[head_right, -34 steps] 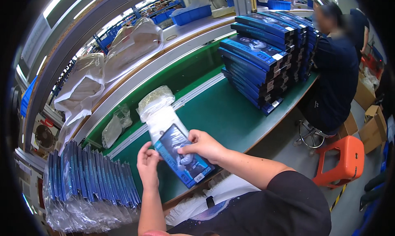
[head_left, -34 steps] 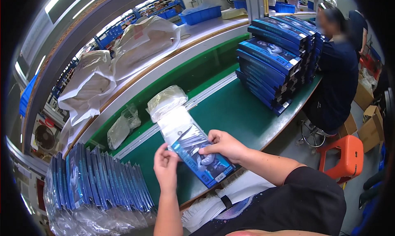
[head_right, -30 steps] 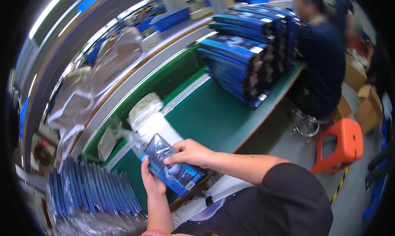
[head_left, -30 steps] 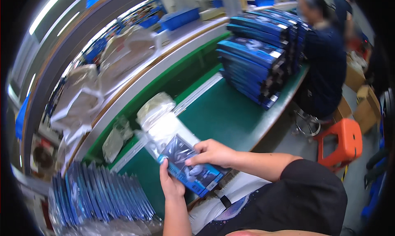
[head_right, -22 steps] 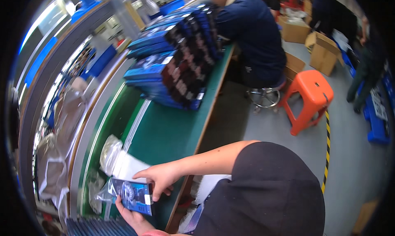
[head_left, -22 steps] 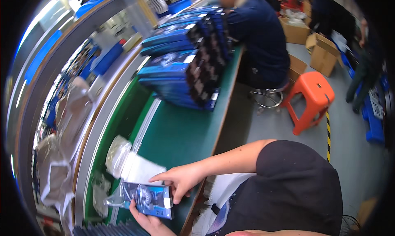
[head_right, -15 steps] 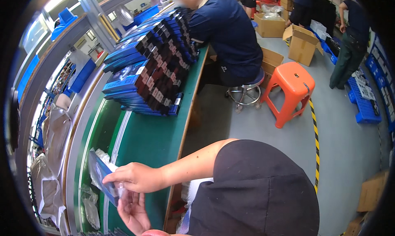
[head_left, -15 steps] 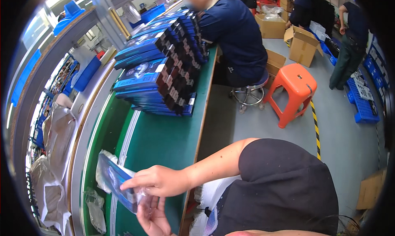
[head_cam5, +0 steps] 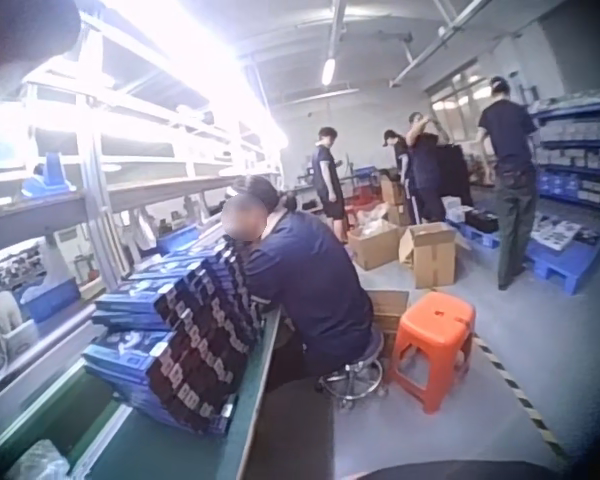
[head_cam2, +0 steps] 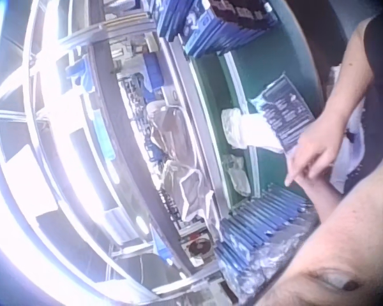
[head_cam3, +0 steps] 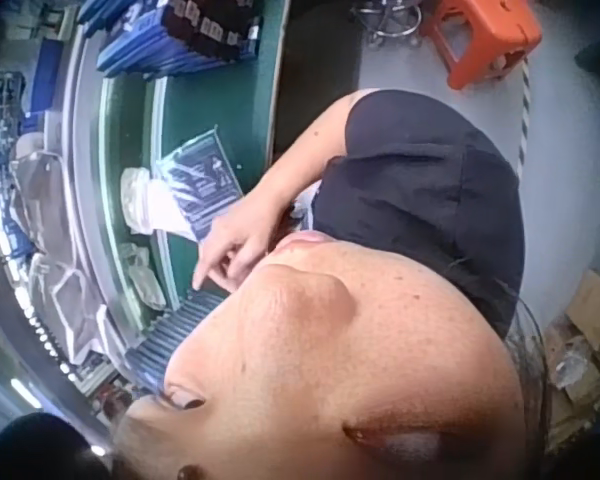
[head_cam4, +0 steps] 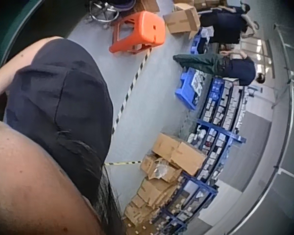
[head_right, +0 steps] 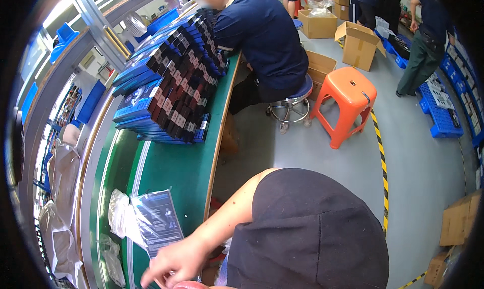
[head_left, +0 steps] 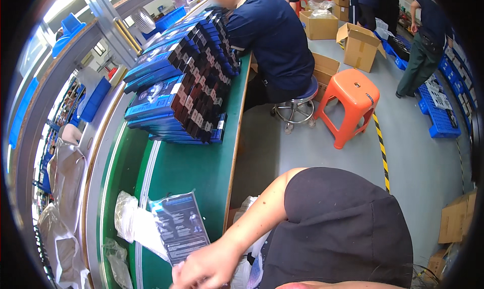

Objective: Packing products into plastic sleeves and stacking them at a factory workbench.

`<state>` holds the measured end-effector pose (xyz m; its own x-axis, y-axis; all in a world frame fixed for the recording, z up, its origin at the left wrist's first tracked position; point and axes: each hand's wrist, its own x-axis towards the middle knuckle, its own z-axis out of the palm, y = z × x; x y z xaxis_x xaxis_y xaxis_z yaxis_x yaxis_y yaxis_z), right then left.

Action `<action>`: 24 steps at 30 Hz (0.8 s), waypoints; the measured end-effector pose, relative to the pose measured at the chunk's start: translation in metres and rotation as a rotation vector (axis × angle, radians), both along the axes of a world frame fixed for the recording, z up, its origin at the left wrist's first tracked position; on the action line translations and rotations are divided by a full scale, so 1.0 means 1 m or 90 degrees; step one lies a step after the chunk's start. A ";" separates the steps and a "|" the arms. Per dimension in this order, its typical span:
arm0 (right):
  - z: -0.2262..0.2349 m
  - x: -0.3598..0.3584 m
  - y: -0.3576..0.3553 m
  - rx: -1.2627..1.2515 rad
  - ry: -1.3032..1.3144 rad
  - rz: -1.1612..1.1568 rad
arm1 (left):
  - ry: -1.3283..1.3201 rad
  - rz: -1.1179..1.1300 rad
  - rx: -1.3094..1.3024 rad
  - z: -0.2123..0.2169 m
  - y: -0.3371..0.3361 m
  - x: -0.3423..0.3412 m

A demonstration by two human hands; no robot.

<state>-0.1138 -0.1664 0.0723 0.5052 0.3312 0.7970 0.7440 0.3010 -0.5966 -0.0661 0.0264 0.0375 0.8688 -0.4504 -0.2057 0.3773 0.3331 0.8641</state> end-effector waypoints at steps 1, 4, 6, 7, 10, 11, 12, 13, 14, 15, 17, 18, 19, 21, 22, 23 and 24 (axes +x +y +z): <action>-0.006 0.009 -0.004 0.021 -0.044 -0.092 | 0.008 -0.014 -0.009 0.001 0.005 0.000; 0.001 0.030 -0.028 0.019 -0.124 -0.500 | 0.044 -0.067 -0.069 -0.002 0.043 0.002; -0.007 0.040 -0.038 -0.063 -0.090 -0.565 | 0.050 -0.096 -0.101 -0.005 0.060 0.003; -0.013 0.041 -0.040 -0.103 -0.041 -0.549 | 0.044 -0.087 -0.088 -0.003 0.063 0.002; -0.016 0.038 -0.054 -0.064 0.074 -0.325 | 0.006 0.119 0.141 0.036 0.033 -0.021; -0.016 0.038 -0.057 -0.061 0.041 -0.326 | 0.003 0.108 0.165 0.043 0.031 -0.024; -0.017 0.038 -0.062 -0.059 0.007 -0.324 | -0.001 0.098 0.188 0.049 0.028 -0.028; -0.016 0.038 -0.065 -0.051 -0.027 -0.312 | -0.022 0.062 0.171 0.045 0.039 -0.026; -0.016 0.041 -0.073 -0.098 -0.062 -0.282 | -0.042 0.031 0.155 0.043 0.048 -0.025; -0.006 0.036 -0.078 -0.180 -0.008 -0.313 | -0.030 -0.008 0.243 0.045 0.054 -0.024; 0.000 0.033 -0.077 -0.278 0.062 -0.359 | 0.026 -0.042 0.418 0.054 0.067 -0.031; 0.002 0.033 -0.074 -0.297 0.086 -0.398 | -0.559 -0.088 0.541 0.041 0.068 -0.040; -0.002 0.036 -0.066 -0.298 0.098 -0.410 | -0.411 0.020 0.380 0.081 0.021 -0.046; -0.002 0.036 -0.065 -0.306 0.120 -0.432 | -0.510 0.189 0.400 0.107 0.006 -0.062; -0.004 0.039 -0.064 -0.312 0.097 -0.438 | -0.706 0.207 0.412 0.113 0.017 -0.066; -0.006 0.041 -0.068 -0.286 0.122 -0.400 | -0.797 0.281 0.333 0.117 0.024 -0.065; -0.004 0.043 -0.068 -0.277 0.128 -0.346 | -0.928 0.389 0.317 0.122 0.053 -0.078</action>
